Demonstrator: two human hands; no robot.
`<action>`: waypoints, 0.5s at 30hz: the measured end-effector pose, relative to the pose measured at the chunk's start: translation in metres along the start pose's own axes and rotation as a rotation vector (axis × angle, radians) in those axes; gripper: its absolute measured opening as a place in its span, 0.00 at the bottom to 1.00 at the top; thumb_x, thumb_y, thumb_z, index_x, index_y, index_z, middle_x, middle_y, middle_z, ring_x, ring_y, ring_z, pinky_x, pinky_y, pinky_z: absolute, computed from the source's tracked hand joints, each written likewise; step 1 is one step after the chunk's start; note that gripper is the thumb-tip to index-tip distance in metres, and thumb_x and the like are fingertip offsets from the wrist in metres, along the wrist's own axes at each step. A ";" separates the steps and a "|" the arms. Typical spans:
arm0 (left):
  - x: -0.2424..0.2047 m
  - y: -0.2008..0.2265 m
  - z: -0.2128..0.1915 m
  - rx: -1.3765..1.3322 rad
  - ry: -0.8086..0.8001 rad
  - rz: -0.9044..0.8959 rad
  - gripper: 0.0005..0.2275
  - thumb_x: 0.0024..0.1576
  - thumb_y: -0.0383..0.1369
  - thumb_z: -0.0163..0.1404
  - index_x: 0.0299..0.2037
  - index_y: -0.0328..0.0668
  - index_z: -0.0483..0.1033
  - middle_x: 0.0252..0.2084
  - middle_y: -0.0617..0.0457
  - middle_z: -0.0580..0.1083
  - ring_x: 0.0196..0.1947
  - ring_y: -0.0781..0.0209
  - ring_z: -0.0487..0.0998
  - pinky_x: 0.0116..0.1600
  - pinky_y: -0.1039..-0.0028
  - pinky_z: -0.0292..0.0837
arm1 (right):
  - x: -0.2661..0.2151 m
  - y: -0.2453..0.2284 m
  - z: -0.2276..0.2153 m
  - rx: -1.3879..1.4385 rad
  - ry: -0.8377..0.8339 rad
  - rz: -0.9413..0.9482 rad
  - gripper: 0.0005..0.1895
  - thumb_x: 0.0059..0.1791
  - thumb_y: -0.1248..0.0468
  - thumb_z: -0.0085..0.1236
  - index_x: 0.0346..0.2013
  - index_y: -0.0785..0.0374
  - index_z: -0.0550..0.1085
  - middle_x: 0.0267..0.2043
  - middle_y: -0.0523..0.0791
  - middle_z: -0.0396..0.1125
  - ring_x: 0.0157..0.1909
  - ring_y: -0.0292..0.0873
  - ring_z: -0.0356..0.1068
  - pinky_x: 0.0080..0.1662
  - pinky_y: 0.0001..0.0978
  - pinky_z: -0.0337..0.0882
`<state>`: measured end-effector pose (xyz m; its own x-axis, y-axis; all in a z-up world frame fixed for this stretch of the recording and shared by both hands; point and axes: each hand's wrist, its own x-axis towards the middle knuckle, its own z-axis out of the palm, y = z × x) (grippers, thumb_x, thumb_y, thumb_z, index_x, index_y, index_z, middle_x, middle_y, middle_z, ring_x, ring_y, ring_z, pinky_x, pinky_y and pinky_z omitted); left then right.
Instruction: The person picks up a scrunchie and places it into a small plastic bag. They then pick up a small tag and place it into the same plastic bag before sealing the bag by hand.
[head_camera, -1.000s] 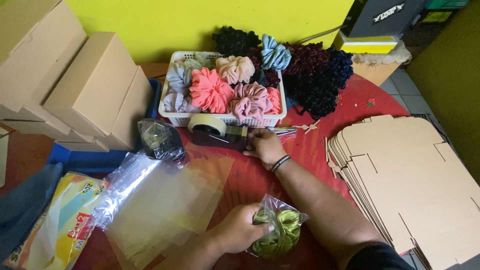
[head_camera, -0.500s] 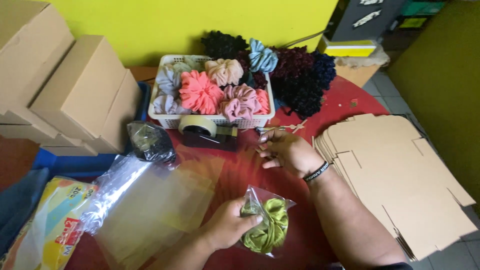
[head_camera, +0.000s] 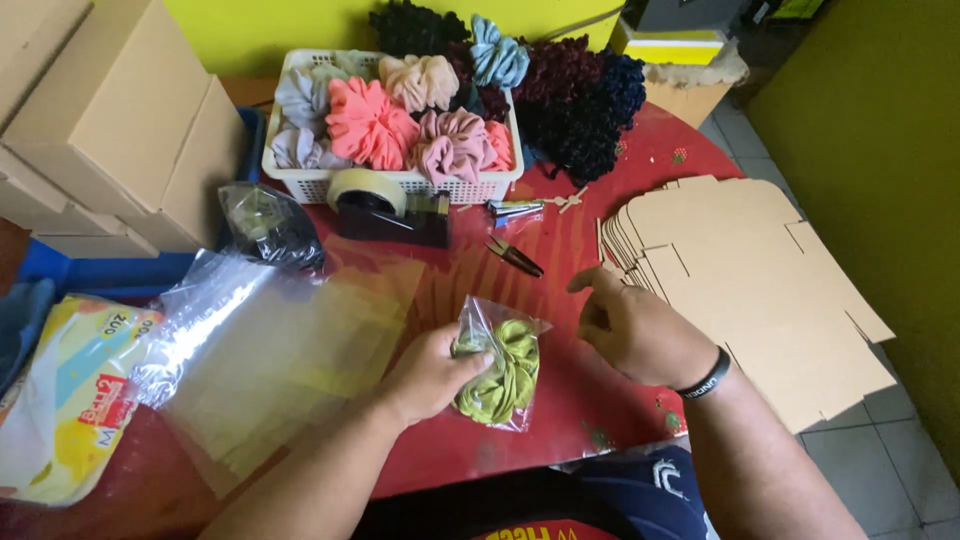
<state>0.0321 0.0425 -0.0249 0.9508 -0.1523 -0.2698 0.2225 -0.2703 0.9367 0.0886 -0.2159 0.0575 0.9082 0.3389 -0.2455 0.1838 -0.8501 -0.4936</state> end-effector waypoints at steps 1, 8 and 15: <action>-0.001 0.001 0.000 0.011 0.007 -0.012 0.08 0.51 0.38 0.61 0.36 0.45 0.84 0.32 0.52 0.82 0.35 0.58 0.81 0.44 0.66 0.77 | -0.007 0.000 0.000 -0.041 0.006 -0.007 0.24 0.47 0.65 0.59 0.57 0.54 0.67 0.32 0.46 0.78 0.39 0.49 0.80 0.42 0.43 0.77; -0.006 0.008 0.003 -0.006 0.037 0.002 0.08 0.50 0.36 0.61 0.35 0.45 0.84 0.30 0.54 0.81 0.34 0.61 0.80 0.43 0.67 0.76 | -0.016 0.027 0.025 0.349 0.153 -0.123 0.05 0.49 0.65 0.61 0.37 0.61 0.81 0.27 0.47 0.76 0.33 0.41 0.78 0.40 0.35 0.78; -0.003 0.001 0.001 -0.019 0.022 0.009 0.08 0.49 0.36 0.61 0.36 0.46 0.85 0.31 0.53 0.81 0.35 0.61 0.80 0.43 0.68 0.76 | -0.022 0.029 0.049 0.664 0.112 -0.211 0.03 0.49 0.73 0.59 0.36 0.69 0.79 0.25 0.47 0.74 0.33 0.40 0.74 0.43 0.34 0.74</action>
<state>0.0291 0.0414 -0.0229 0.9572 -0.1330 -0.2569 0.2182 -0.2508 0.9431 0.0550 -0.2280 0.0075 0.9183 0.3954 -0.0183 0.1245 -0.3325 -0.9348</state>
